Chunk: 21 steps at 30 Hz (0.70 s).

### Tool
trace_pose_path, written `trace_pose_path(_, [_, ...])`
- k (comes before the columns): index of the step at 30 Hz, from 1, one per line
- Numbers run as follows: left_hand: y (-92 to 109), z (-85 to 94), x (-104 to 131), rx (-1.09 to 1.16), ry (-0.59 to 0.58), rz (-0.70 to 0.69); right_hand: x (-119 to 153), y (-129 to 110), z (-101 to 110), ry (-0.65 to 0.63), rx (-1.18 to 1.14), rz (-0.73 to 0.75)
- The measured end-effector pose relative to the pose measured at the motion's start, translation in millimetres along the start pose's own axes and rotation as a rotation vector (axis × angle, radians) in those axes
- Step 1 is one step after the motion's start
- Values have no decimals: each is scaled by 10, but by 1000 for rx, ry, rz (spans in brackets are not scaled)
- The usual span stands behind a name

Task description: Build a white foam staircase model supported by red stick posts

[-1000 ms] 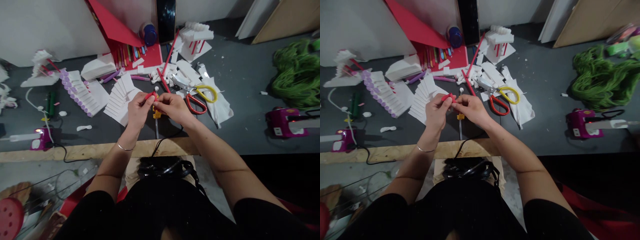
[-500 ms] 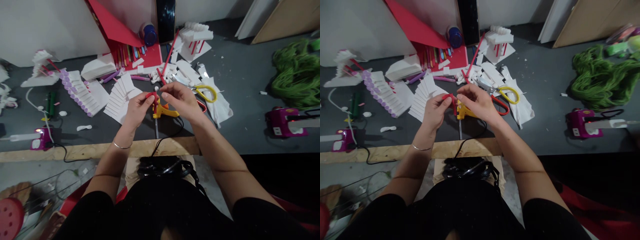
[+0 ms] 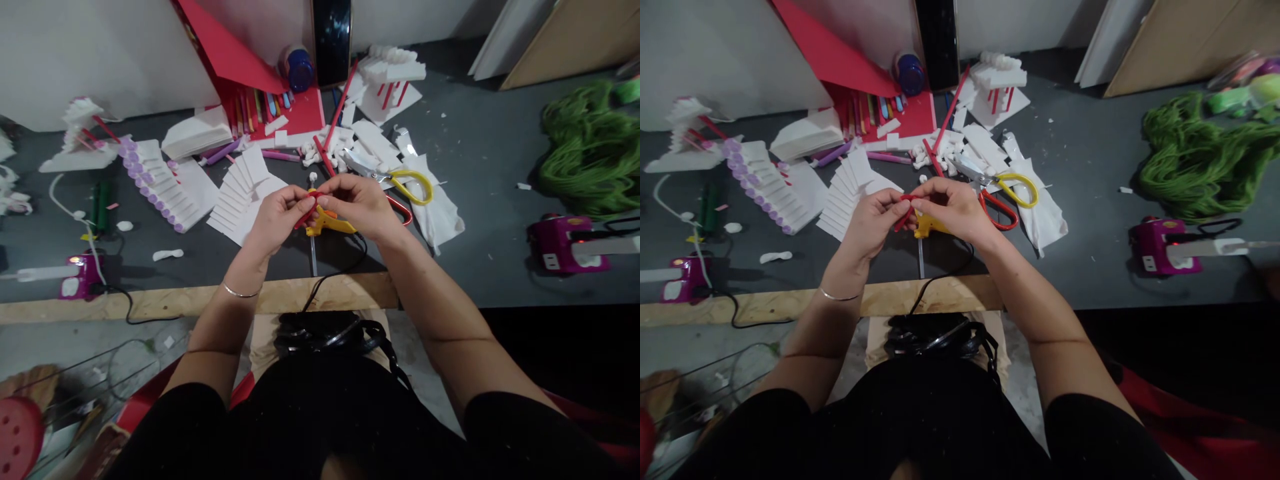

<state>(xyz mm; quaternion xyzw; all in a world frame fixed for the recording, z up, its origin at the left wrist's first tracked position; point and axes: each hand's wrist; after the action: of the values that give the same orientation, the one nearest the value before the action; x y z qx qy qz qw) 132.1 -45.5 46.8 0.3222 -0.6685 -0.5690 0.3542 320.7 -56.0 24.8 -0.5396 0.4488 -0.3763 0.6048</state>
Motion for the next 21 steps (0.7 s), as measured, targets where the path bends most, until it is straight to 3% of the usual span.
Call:
trace_pose_path(6, [-64, -96, 22, -89, 101, -115, -5, -31, -76, 78, -12, 26])
trace_pose_path(11, [-30, -106, 41, -226, 136, -127, 2, -89, -80, 87, -3, -1])
trace_pose_path(21, [93, -52, 81, -424, 80, -141, -12, -108, -3, -38, -59, 7])
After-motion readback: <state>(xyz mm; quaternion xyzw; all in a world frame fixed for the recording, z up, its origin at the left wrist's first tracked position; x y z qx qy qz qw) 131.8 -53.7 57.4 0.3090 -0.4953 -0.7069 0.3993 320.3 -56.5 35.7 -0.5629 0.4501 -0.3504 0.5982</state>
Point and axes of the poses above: each hand's wrist, its own x-axis away from the middle knuckle, its own z-axis out of the back of the hand, y = z × x, and after that the axes turned 10 degrees about -y, right-handed
